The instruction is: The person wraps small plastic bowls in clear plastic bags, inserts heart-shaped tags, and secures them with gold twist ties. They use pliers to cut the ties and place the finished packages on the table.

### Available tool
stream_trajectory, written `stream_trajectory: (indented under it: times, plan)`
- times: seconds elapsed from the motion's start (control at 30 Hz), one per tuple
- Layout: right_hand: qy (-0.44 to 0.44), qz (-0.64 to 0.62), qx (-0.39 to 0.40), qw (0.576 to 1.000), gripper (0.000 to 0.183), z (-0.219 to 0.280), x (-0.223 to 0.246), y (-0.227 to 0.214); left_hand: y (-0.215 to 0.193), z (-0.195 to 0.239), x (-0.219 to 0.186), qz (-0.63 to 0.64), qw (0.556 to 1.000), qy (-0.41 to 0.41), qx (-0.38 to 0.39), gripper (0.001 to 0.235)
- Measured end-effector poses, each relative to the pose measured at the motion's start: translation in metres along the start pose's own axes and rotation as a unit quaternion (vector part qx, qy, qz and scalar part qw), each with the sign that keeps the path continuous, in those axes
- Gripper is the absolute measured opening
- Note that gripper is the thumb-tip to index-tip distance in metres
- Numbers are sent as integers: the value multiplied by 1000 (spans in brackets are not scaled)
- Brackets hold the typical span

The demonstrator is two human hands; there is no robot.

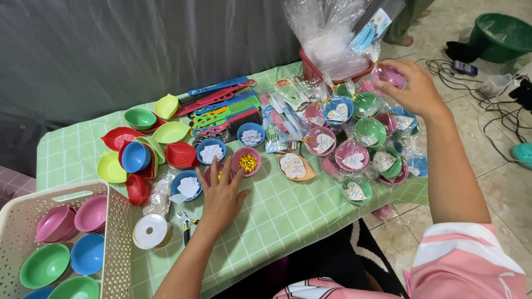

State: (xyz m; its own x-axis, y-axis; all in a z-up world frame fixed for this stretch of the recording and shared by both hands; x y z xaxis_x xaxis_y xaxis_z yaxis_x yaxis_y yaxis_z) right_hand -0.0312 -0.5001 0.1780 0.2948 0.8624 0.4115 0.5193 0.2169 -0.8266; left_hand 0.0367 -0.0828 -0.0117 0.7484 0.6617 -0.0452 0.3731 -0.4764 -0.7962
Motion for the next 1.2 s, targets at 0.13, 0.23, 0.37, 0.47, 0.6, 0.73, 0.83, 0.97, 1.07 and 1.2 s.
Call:
stream_trajectory:
  times: [0.13,0.23,0.37,0.47,0.6,0.73,0.83,0.97,1.07,1.2]
  plan:
    - [-10,-1,38,999,66,-7,9,16,-1,-1,1,14,1000,-1,-7,60]
    - [4,10,44,999,67,-16,-6,30,-5,-4,-2,23,1000,-11,7,43]
    - [-10,14,-47,999,58,-34,-43,34,-2,-5,0,20,995,-65,69,31]
    - [12,12,-55,998,56,-35,-56,38,-2,-4,2,21,997,-57,49,28]
    - [48,-55,54,996,58,-25,-49,58,-1,-3,3,28,998,-50,37,27]
    - [48,-86,56,994,54,-33,-64,70,-1,-3,3,31,997,-59,32,25]
    - [31,-83,20,996,51,-33,-58,64,-2,-3,3,28,998,-51,23,27]
    - [86,-101,72,988,59,-27,-61,74,-6,-4,3,36,998,-54,20,28]
    - [66,-104,30,992,53,-34,-71,69,-6,-5,2,36,998,-51,22,29]
    - [24,-121,-16,992,44,-30,-52,46,-3,-3,3,32,998,-49,25,27]
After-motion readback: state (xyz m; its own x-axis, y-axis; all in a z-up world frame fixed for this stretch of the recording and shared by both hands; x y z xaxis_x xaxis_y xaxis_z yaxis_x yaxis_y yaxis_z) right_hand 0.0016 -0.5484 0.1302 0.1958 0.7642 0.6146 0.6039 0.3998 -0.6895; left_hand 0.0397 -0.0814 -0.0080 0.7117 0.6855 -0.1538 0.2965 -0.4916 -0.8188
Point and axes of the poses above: each hand's wrist, its own z-axis away from the middle knuckle, its own y-axis out of the palm, x = y × z, the point moved 8 cm from there along -z, towards the middle knuckle, and after that the axes turned 12 degrees about -x, right-handed, at the moved point
